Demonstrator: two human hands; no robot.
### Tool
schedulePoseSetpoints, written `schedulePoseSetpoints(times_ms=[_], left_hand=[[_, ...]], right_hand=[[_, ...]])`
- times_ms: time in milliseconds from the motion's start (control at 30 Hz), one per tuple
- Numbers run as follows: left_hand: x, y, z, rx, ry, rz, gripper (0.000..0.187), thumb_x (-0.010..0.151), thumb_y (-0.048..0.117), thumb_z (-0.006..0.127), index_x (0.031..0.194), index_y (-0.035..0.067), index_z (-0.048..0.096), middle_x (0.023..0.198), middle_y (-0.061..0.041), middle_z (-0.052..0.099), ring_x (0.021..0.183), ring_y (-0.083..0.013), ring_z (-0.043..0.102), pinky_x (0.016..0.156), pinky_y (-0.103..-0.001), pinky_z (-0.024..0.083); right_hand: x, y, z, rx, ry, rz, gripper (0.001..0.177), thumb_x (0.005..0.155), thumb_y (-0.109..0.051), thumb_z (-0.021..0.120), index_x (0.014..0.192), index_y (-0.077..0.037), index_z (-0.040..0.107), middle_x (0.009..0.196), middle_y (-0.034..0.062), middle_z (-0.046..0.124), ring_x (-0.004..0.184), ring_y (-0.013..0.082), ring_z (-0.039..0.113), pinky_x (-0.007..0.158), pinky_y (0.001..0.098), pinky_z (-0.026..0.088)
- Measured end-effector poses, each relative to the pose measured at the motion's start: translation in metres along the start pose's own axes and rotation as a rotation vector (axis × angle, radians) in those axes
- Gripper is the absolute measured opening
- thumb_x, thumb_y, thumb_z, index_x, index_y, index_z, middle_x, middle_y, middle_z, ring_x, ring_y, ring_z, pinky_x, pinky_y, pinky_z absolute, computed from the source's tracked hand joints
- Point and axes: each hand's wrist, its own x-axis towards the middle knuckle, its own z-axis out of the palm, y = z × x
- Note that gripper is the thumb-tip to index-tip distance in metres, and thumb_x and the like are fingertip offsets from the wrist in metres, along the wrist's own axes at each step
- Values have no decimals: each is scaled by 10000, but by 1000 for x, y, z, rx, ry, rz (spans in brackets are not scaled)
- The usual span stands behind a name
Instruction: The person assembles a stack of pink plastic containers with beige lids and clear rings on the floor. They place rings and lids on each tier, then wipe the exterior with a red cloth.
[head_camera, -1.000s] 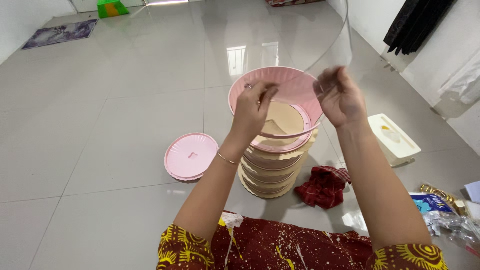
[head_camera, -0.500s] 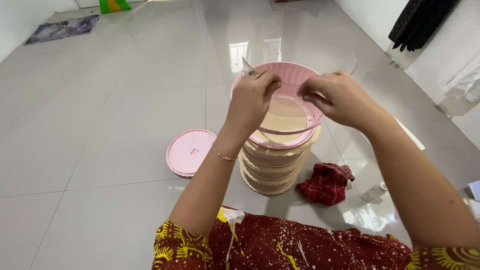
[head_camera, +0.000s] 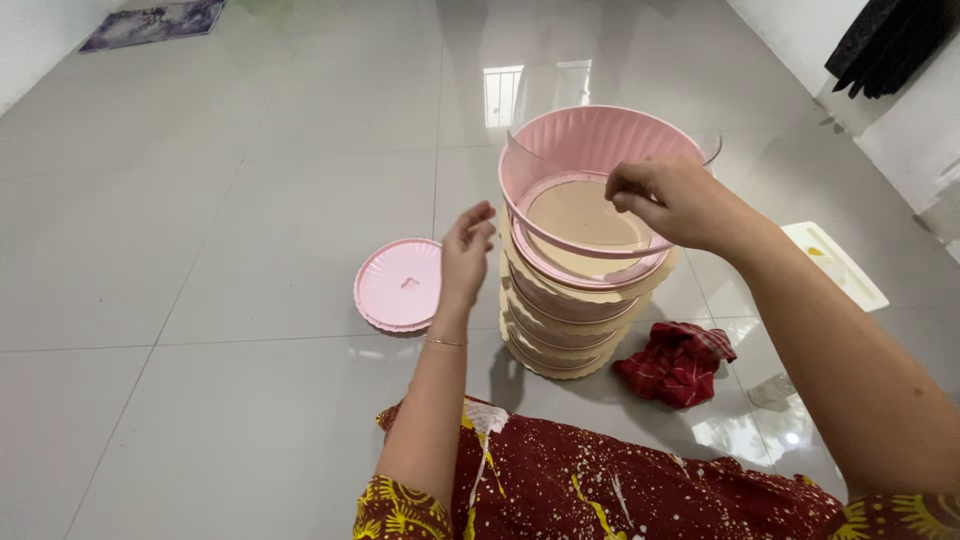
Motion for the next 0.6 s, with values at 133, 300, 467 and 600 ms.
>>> schedulePoseSetpoints(times_ms=[133,300,467,600], left_hand=[[-7,-26,8,88,17,-28,406,976,122,565,1370,27,597,1313,-71,680,1001,-152,653,908,-313,541],[-12,-24,14,181,7,48,375,987,129,587,1343,14,619,1300,-98,683,1050,-170,651,921,-331,550],[-16,-23,17,207,-10,103,367,997,115,570,1347,17,619,1288,-100,687,1061,-186,661,923,-337,559],[-18,-19,16,214,-42,104,348,1001,110,571,1334,29,625,1286,-93,672,1058,-178,662,873,-332,568]], right_hand=[[4,-1,7,-22,-82,128,176,937,-160,616,1030,-62,729,891,89,780,807,218,745,755,367,574],[1,1,8,95,-126,112,218,946,-163,590,1076,-44,720,951,82,792,915,206,756,837,355,564],[-2,9,19,122,-258,208,283,967,-226,574,1154,-88,736,1040,79,799,1027,199,743,938,351,539],[-4,11,25,93,-282,214,290,974,-219,560,1159,-83,737,1057,83,798,1019,199,756,952,358,564]])
